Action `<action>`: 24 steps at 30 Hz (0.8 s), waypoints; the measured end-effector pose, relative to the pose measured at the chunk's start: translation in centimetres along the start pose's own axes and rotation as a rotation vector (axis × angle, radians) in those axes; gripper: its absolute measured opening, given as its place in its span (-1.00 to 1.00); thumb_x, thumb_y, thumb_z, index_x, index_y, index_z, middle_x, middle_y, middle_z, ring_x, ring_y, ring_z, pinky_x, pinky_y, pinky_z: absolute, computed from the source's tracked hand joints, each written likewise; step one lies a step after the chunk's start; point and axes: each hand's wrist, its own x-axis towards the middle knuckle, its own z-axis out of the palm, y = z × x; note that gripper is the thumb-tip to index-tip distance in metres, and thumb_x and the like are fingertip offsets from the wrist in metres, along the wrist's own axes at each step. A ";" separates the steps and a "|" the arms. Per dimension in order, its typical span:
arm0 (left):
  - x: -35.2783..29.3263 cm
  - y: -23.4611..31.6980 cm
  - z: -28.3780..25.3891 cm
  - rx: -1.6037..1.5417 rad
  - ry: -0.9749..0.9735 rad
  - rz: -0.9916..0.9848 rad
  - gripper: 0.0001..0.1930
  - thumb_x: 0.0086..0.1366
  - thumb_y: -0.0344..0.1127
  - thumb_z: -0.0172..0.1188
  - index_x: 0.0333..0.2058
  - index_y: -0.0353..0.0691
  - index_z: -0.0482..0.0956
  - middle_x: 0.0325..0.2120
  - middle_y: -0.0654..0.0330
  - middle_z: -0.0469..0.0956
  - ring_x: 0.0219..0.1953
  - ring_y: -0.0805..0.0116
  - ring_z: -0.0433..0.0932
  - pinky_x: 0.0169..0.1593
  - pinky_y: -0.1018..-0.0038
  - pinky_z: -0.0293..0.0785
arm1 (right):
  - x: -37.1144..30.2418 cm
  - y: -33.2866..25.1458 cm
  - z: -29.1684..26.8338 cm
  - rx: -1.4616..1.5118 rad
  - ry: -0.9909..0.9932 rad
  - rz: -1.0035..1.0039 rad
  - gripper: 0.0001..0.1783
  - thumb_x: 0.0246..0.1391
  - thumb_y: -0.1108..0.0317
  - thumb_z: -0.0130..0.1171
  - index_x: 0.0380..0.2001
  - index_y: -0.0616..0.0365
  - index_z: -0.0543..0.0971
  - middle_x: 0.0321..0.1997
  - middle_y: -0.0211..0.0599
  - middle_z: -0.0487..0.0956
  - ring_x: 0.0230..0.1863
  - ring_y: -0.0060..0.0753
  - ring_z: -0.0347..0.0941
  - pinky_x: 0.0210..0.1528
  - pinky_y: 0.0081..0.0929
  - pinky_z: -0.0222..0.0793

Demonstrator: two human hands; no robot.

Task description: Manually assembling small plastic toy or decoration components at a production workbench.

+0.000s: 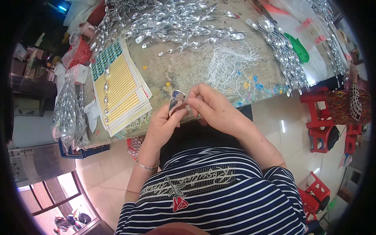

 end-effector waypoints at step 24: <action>0.7 -1.6 -1.8 -0.112 0.136 0.082 -0.89 0.22 -0.43 0.14 -0.28 -0.30 0.57 -0.36 0.29 0.49 -0.39 0.57 0.46 -0.41 0.63 0.33 | -1.2 -0.4 -8.4 0.380 0.420 -0.323 -0.86 0.30 0.30 -0.13 -0.26 0.12 0.35 -0.57 -0.58 0.18 -0.55 -0.72 0.02 -0.47 -0.70 0.04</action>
